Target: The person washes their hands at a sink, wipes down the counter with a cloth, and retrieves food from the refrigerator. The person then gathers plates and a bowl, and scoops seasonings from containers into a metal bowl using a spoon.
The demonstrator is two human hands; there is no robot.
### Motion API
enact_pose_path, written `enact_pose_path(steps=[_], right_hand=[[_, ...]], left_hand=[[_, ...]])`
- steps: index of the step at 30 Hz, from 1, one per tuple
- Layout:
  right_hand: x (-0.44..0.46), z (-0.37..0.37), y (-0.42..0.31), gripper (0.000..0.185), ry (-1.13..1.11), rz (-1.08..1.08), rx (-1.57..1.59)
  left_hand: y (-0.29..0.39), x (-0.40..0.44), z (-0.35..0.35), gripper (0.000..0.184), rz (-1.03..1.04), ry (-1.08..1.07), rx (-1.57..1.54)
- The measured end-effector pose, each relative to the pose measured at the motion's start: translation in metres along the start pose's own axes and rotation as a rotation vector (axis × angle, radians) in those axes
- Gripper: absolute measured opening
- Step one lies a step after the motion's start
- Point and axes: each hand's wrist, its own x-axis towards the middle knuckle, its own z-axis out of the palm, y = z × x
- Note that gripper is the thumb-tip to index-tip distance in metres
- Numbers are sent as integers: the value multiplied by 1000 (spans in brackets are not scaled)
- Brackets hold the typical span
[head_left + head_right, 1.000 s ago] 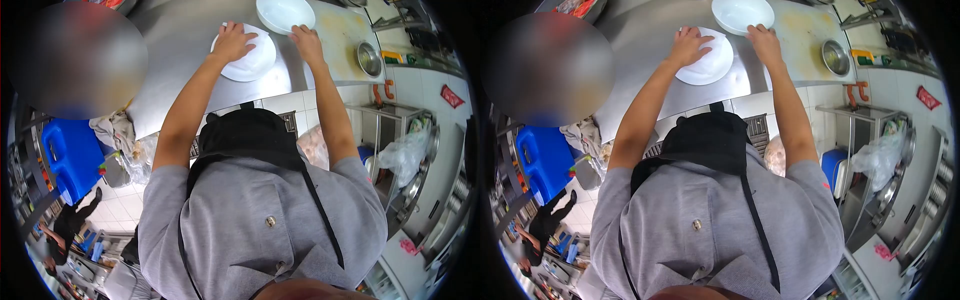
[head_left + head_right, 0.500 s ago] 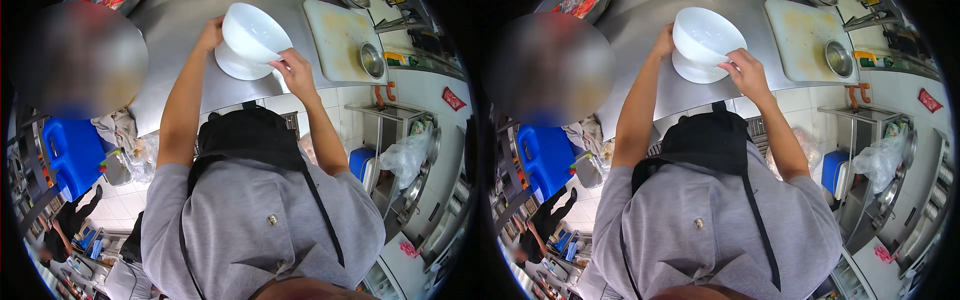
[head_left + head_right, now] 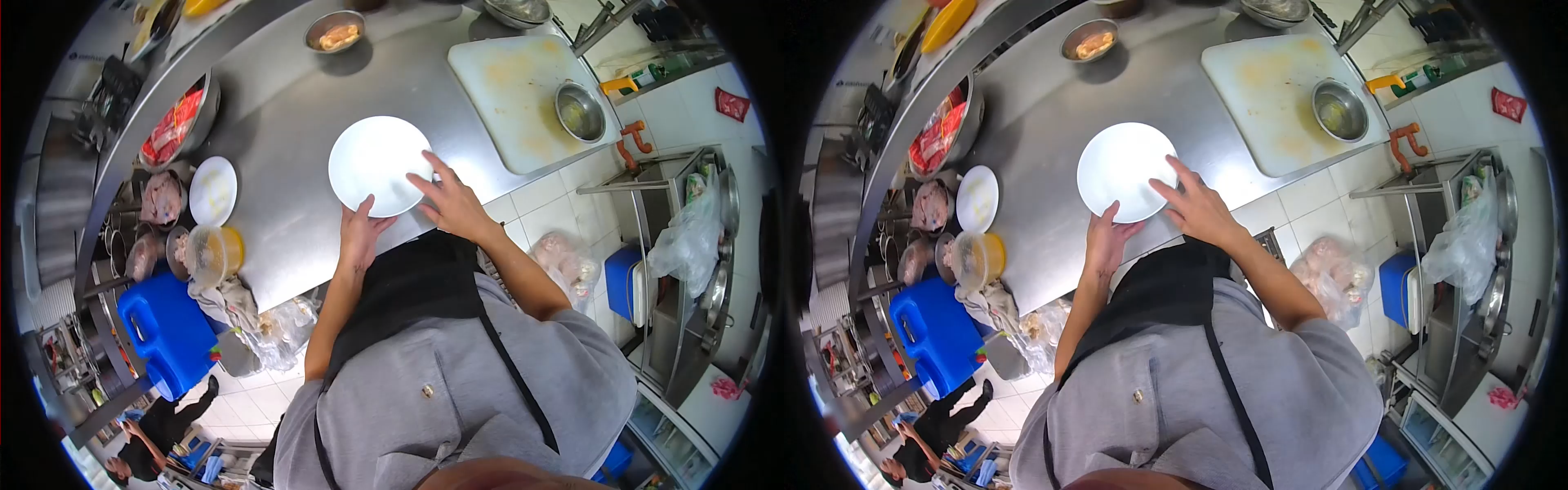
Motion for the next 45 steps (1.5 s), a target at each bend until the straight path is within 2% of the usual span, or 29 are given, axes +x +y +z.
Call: enact_pose_path(steps=[1, 3, 7, 9, 11, 13, 14, 16, 17, 19, 22, 24, 27, 30, 33, 34, 36, 37, 39, 42, 44, 45], right_hand=[[-1, -3, 4, 45, 13, 3, 0], [-4, -12, 16, 57, 130, 176, 54], [-20, -25, 46, 54, 221, 318, -15], [-32, -35, 57, 50, 283, 370, -47], [-47, -41, 64, 46, 227, 378, -60], [-66, -46, 69, 44, 274, 407, -83], [-73, -48, 70, 44, 254, 451, -75], [-84, -51, 70, 42, 255, 520, -39], [-94, -55, 73, 42, 255, 519, -32], [-105, -53, 85, 42, 316, 565, 9], [-112, -56, 93, 39, 338, 636, 47], [-108, -61, 97, 36, 370, 617, 38], [-98, -69, 103, 35, 371, 534, 85], [-83, -76, 104, 32, 341, 490, 107], [-64, -66, 106, 28, 309, 423, 153], [-60, -65, 107, 28, 319, 405, 166], [-66, -65, 115, 24, 346, 454, 194], [-67, -63, 119, 20, 393, 449, 266], [-75, -58, 131, 15, 429, 608, 505], [-93, -74, 153, 20, 578, 732, 711], [-118, -90, 179, 40, 639, 664, 778], [-119, -88, 204, 46, 700, 464, 775]], left_hand=[[1, 8, 5, 52, 3, -7, 11], [6, 39, 17, 51, 29, -49, -41], [26, 116, 56, 51, 125, -106, 23], [29, 171, 61, 49, 84, -176, 18], [-15, 327, -10, 46, 378, -374, 671], [42, 288, 46, 43, 369, -392, 1145], [57, 280, 71, 43, 367, -419, 1154], [75, 273, 98, 41, -82, 8, -120], [69, 288, 94, 41, -80, 13, -116], [69, 337, 58, 40, -151, -199, -225], [75, 313, 63, 46, -34, -58, -253], [80, 301, 74, 45, -62, 107, -279], [80, 294, 64, 50, 0, 40, -277], [34, 388, -38, 54, 454, -87, 295], [89, 212, 68, 59, 151, 351, -154], [64, 221, 8, 58, 373, 19, -51], [60, 164, 7, 45, 437, 131, 23], [61, 131, 10, 44, 389, 279, 142], [51, 69, -10, 42, 352, 296, 255], [14, -10, -54, 33, 329, 453, 193], [-15, -68, -83, 27, 364, 670, 136], [-15, -76, -93, 25, 378, 784, 81]])
